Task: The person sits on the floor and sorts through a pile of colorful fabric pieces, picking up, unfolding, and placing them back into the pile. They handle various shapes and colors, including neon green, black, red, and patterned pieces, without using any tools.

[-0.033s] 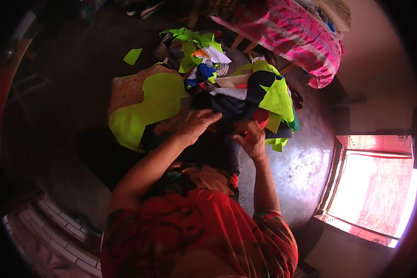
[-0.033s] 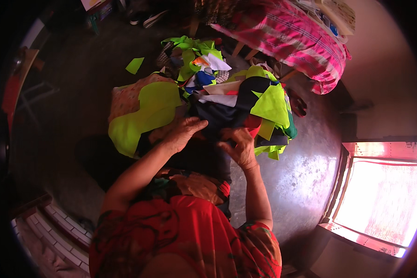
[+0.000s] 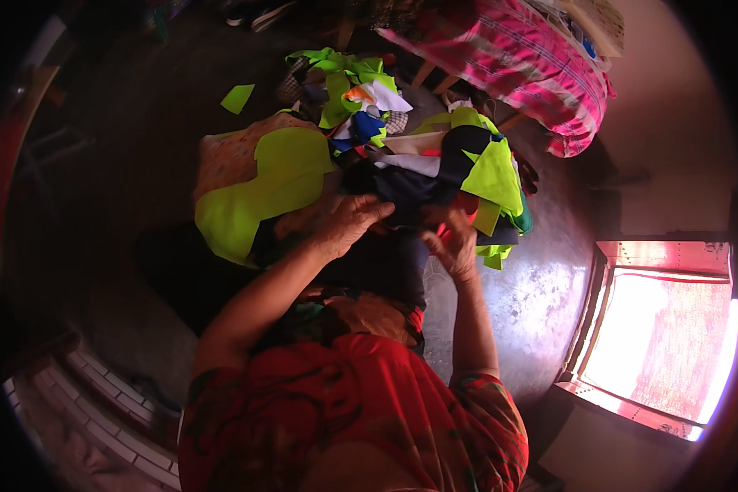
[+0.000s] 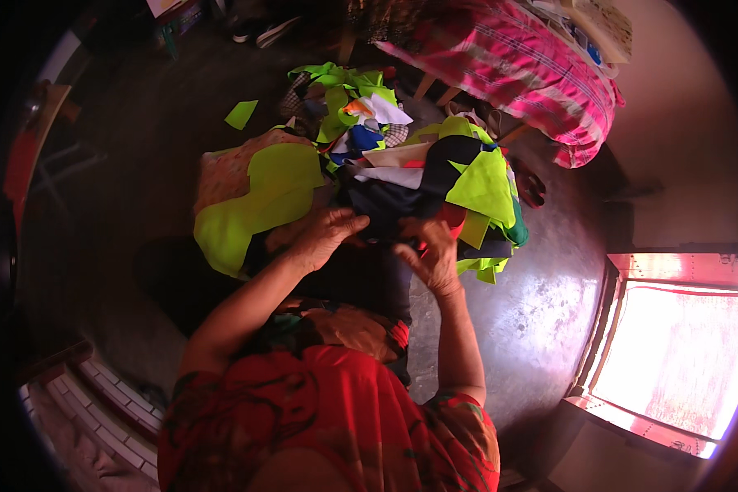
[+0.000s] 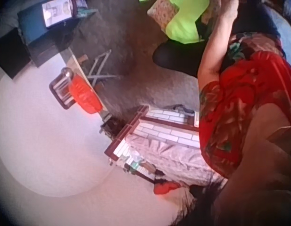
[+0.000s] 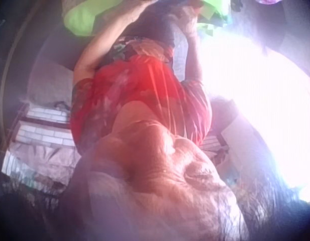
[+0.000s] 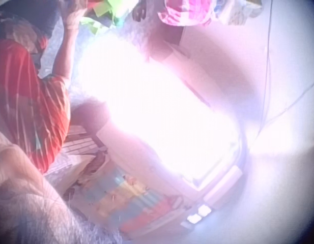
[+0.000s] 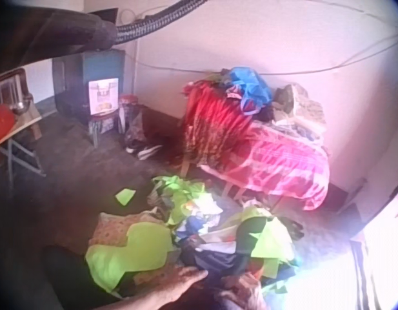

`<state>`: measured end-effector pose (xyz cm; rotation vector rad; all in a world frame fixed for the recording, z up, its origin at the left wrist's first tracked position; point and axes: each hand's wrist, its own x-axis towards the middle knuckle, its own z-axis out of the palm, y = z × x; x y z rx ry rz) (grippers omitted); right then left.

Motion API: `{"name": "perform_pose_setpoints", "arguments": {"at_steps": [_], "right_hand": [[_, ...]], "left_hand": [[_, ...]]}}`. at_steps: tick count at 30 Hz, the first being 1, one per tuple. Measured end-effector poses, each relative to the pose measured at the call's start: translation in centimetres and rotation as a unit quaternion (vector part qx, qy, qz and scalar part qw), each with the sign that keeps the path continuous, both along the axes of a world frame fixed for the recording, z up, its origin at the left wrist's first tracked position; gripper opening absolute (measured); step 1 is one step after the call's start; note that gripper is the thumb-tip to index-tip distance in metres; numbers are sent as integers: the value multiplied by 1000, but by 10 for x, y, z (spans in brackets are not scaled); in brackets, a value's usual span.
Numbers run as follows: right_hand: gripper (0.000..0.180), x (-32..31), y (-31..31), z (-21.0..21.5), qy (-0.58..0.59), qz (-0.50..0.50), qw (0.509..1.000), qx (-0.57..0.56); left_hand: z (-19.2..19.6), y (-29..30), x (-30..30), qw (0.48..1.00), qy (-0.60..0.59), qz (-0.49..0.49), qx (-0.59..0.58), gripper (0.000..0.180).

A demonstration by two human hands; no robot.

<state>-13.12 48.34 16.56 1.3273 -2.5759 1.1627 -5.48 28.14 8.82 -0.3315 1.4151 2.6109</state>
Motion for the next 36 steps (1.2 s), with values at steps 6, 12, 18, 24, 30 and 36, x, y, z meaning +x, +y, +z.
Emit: {"name": "perform_pose_setpoints", "arguments": {"at_steps": [6,12,18,24,30,36], "right_hand": [[42,-76,-15,-1,168,-109,977,79],[48,-119,2,-49,131,-223,934,247],[50,-107,-6,-48,161,-245,920,261],[51,-107,-7,-48,176,-255,913,267],[50,-102,-11,-48,191,-259,912,256],[51,-100,-12,-49,202,-265,906,262]], "left_hand": [[13,-10,48,977,100,-72,-172,11],[29,-50,103,990,56,95,83,16],[61,-120,142,913,177,323,175,37],[112,-146,140,904,258,337,60,49],[127,-157,100,921,211,328,14,40],[150,-171,51,921,190,338,-32,34]]}}
